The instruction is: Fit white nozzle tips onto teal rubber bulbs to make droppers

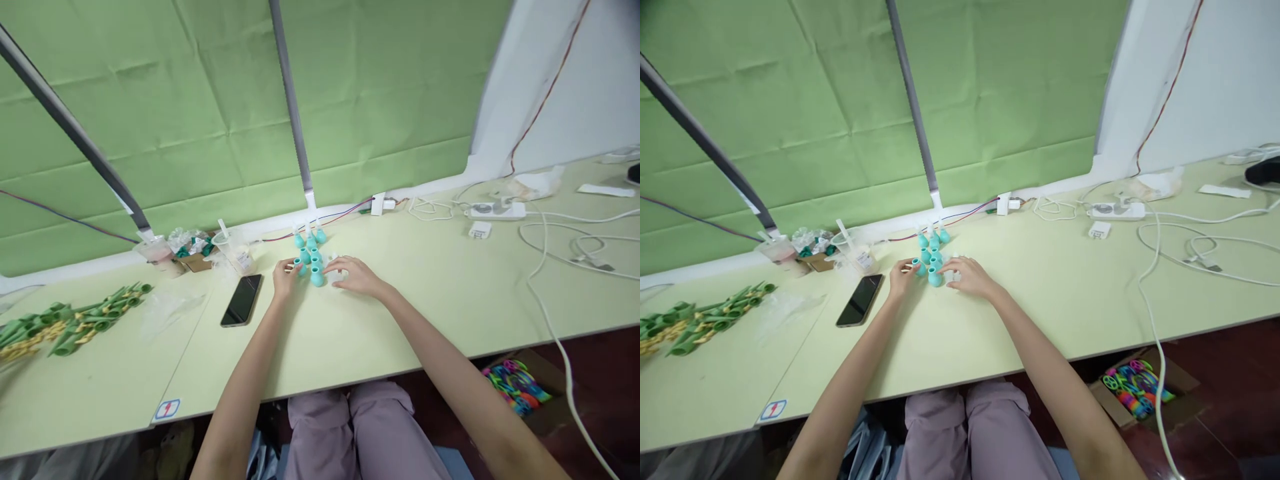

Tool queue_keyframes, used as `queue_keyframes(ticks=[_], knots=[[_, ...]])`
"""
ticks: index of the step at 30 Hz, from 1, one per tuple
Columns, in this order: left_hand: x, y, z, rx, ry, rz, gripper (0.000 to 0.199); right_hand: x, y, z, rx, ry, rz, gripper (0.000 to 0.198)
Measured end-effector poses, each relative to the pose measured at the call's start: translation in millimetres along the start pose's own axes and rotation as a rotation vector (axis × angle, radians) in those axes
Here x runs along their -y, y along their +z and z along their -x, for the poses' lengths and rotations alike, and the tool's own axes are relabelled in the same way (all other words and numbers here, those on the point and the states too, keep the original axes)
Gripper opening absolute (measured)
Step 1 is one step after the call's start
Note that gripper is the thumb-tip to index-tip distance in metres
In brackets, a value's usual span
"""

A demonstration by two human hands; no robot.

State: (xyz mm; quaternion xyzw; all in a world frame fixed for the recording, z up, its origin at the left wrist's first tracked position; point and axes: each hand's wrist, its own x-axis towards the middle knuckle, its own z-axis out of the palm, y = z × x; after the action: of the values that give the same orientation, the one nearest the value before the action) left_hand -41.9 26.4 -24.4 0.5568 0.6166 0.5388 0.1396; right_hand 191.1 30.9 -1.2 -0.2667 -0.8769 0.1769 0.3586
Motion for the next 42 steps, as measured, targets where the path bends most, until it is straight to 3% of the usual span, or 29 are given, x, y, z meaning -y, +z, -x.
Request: queue_keyframes(ticks=[7,13,20,23,26,31,36,42], knots=[[5.2,7.0,-7.7,0.002,0.045,0.026,0.026,7.0,-13.6,-3.2,-0.143,0.036,-0.202,0.018],[9.6,16.3,-8.7,-0.017,0.077,0.05,0.028,8.0,-13.7,-3.1,-0.131,0.065,-0.233,0.017],[9.6,12.6,-11.9,0.116,0.132,-0.132,0.027,11.4,-13.9,-2.5,-0.108,0.081,-0.22,0.018],[7.0,7.4,-8.3,0.112,0.16,-0.2,0.033,13.7,-15.8,-2.2,-0.11,0.087,-0.228,0.018],[1.5,0.9,-10.8,0.03,0.21,-0.261,0.035,14.7,-17.0,-2.2,-0.118,0.102,-0.24,0.017],[-16.8,-0.4,-54.3,-0.12,0.315,-0.391,0.031,11.3,-15.6,-3.7,-0.13,0.108,-0.252,0.017],[-36.0,25.5,-103.6,-0.016,0.193,-0.61,0.035,8.2,-11.8,-6.2,-0.144,0.099,-0.25,0.016],[-32.1,56.2,-108.5,-0.088,0.134,-0.562,0.019,10.5,-11.6,-8.1,-0.155,0.106,-0.237,0.015]])
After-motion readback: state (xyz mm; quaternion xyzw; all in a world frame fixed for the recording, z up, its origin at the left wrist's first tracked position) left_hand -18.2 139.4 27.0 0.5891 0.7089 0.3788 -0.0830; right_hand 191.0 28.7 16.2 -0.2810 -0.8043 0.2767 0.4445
